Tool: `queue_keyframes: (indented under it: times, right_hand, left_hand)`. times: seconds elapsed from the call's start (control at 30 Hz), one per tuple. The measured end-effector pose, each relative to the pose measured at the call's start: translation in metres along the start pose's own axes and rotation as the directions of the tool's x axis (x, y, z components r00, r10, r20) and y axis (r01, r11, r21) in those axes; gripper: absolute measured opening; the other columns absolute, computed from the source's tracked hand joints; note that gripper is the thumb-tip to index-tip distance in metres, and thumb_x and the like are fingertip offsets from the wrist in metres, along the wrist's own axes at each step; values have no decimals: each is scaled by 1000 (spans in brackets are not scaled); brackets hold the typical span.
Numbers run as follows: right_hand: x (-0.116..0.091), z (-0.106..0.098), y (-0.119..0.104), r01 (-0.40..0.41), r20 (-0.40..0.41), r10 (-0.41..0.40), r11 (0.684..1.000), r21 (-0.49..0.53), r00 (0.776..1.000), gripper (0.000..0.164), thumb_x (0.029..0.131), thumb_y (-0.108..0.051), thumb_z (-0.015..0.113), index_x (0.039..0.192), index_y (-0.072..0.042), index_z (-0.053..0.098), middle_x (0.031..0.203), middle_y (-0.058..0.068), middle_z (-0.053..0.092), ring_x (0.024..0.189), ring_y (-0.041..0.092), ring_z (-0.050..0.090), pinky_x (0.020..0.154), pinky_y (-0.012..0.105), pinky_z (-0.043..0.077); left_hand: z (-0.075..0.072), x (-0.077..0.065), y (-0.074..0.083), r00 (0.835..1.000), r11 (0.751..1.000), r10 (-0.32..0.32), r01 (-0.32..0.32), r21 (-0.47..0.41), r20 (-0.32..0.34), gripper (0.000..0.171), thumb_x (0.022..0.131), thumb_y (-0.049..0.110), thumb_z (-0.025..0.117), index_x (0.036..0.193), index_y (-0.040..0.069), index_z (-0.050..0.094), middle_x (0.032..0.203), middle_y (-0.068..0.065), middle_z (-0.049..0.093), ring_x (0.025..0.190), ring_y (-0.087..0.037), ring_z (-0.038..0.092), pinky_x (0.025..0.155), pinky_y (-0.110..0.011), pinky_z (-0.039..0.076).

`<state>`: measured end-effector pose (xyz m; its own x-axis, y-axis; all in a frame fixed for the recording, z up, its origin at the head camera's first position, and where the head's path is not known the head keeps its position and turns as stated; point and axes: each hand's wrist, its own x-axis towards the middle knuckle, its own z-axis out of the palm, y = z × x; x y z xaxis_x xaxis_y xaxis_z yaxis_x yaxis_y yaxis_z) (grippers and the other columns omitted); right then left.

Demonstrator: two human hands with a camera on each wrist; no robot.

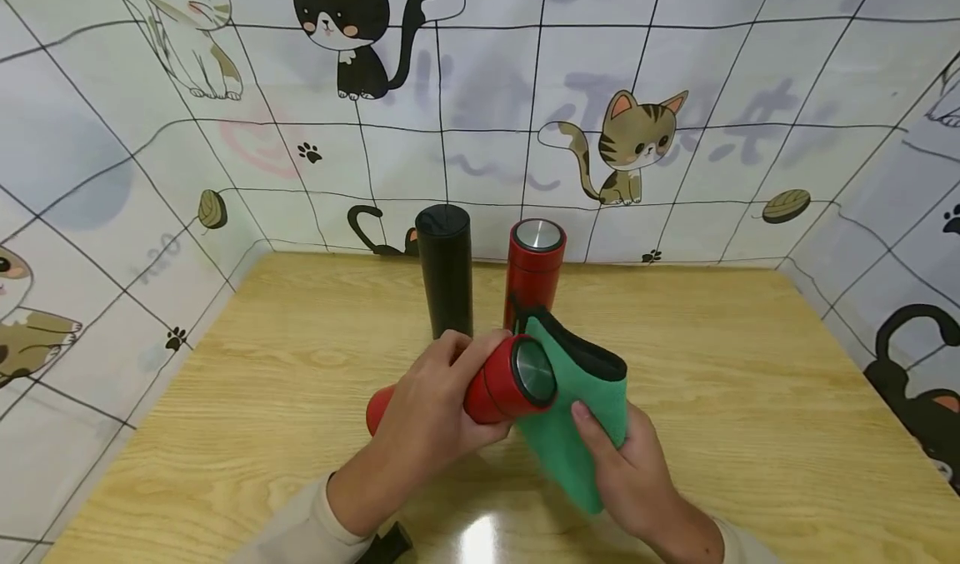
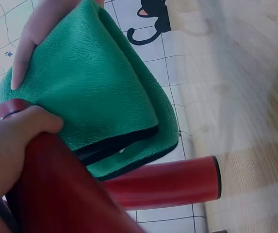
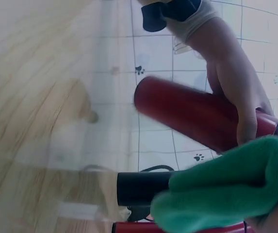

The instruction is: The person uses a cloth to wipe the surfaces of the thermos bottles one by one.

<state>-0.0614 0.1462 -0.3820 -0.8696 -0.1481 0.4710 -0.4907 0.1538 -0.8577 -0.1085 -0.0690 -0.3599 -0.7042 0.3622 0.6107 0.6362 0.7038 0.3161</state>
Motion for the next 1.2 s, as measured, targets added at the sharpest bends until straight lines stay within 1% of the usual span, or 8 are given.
queue_keyframes:
  times: [0.17,0.33,0.43,0.7,0.8,0.9,1.07,1.2]
  right_hand:
    - [7,1,2,185,45,-180,969,-163,983,61,91,15,56,149,0,42,149,8,52,136,12,52,107,18,45]
    - [11,4,6,385,99,-374,911,-147,922,56,98,1,55,147,16,33,155,22,41,147,22,39,117,22,35]
    - [10,5,7,401,101,-390,906,-137,915,55,101,-5,53,146,17,32,155,22,40,147,22,38,117,23,34]
    - [8,5,1,274,102,-258,939,-208,961,73,87,19,56,153,4,31,157,17,40,146,16,40,115,18,35]
    - [7,5,1,274,103,-259,947,-170,960,73,86,20,56,153,6,31,157,18,40,146,17,40,115,19,35]
    - [6,5,3,266,95,-262,963,-38,960,66,89,21,51,151,9,32,156,18,41,144,19,42,114,21,38]
    - [1,-3,3,24,63,-34,989,143,997,42,102,10,36,137,-9,51,124,-2,66,108,10,68,87,24,58]
    - [-1,-3,5,-150,160,108,950,275,981,35,108,-2,28,129,-17,52,113,-7,67,99,10,70,81,30,61]
  left_hand:
    - [-1,4,-1,999,992,17,-20,122,27,83,59,31,94,133,30,55,99,-4,62,87,-20,60,74,-37,55]
    - [3,2,0,998,982,9,-20,189,57,84,58,31,95,132,29,56,98,-5,61,86,-21,59,73,-38,54]
    - [7,-1,1,997,975,28,-42,218,65,81,59,33,93,131,28,57,96,-5,61,83,-20,58,71,-36,54]
    - [0,0,3,999,978,0,-11,208,54,84,58,34,93,133,30,55,99,-3,60,87,-19,59,72,-35,53]
    - [-1,2,1,999,982,-11,2,187,50,83,59,32,93,132,31,55,98,-3,60,87,-18,59,73,-35,53]
    - [0,1,1,999,984,0,-9,179,46,83,59,34,93,131,29,55,95,-2,60,83,-17,59,71,-33,54]
    - [1,-2,6,999,992,37,-35,123,-13,79,59,38,92,129,26,56,89,-1,59,72,-13,59,63,-30,57]
    - [-2,-5,12,997,997,61,-63,-35,-50,83,60,38,93,131,23,55,94,0,57,78,-11,60,67,-29,60]
